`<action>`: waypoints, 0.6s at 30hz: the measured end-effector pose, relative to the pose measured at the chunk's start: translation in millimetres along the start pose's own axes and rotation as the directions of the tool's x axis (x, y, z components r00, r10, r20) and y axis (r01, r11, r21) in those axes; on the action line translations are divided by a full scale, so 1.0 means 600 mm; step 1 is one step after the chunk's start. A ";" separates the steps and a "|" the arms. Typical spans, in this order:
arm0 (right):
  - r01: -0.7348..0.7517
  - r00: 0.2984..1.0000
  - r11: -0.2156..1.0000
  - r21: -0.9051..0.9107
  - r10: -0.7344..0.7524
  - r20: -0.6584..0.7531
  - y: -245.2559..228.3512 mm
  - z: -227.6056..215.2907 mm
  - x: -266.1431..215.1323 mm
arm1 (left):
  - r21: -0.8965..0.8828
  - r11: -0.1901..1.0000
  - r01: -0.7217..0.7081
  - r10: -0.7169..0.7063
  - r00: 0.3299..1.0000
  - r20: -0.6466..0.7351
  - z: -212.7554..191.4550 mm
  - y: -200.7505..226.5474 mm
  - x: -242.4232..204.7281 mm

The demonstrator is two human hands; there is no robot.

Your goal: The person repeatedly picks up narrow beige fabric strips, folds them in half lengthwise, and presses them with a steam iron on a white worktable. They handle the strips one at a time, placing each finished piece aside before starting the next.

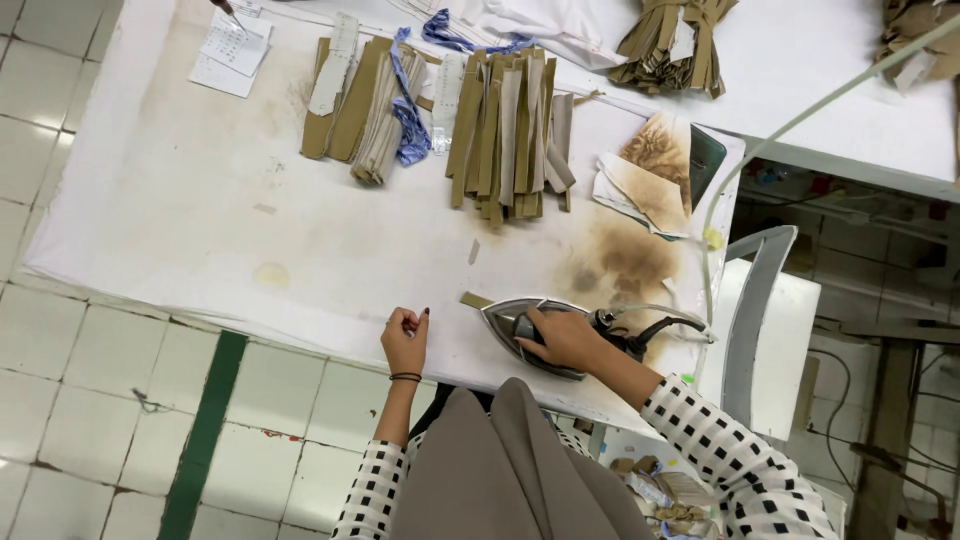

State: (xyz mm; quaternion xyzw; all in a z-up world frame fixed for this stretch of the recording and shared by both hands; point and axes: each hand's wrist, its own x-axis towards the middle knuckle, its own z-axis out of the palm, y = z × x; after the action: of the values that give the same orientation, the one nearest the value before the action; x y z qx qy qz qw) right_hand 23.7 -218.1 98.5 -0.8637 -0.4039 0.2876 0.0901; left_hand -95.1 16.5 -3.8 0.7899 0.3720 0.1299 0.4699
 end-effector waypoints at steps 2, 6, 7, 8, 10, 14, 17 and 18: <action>-0.027 1.000 1.000 -0.002 0.027 -0.006 0.013 -0.002 -0.019 | -0.001 1.000 0.001 -0.001 1.000 0.012 0.009 0.003 0.004; -0.107 0.994 0.994 -0.001 0.107 0.000 0.040 0.006 -0.049 | 0.012 1.000 0.003 -0.004 0.999 0.052 0.013 0.015 0.006; -0.107 0.994 0.994 0.001 0.107 0.000 0.043 0.004 -0.061 | 0.014 1.000 0.003 -0.004 0.999 0.053 0.015 0.015 0.006; -0.111 0.994 0.994 -0.024 0.111 0.020 0.045 0.001 -0.074 | 0.024 1.000 -0.011 0.009 0.998 0.060 0.017 0.014 0.006; -0.112 0.993 0.992 -0.052 0.114 0.038 0.060 0.006 -0.091 | 0.033 0.999 -0.025 0.023 0.998 0.064 0.019 0.014 0.011; -0.147 0.989 0.988 -0.038 0.147 0.020 0.085 0.015 -0.121 | 0.052 0.999 -0.011 0.007 0.997 0.077 0.011 0.005 0.012; -0.153 0.988 0.987 -0.043 0.154 0.016 0.104 0.042 -0.134 | 0.054 0.998 0.007 -0.010 0.998 0.060 0.000 -0.010 0.014; -0.124 0.992 0.991 -0.054 0.125 0.015 0.114 0.057 -0.139 | 0.051 0.999 0.016 -0.019 0.999 0.049 -0.002 -0.014 0.014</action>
State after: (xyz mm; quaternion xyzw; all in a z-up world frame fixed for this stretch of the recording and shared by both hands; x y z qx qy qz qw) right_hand 6.3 -327.9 79.4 -0.8866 -0.3577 0.2896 0.0452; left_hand -93.9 26.1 -11.5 0.8012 0.3703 0.0965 0.4600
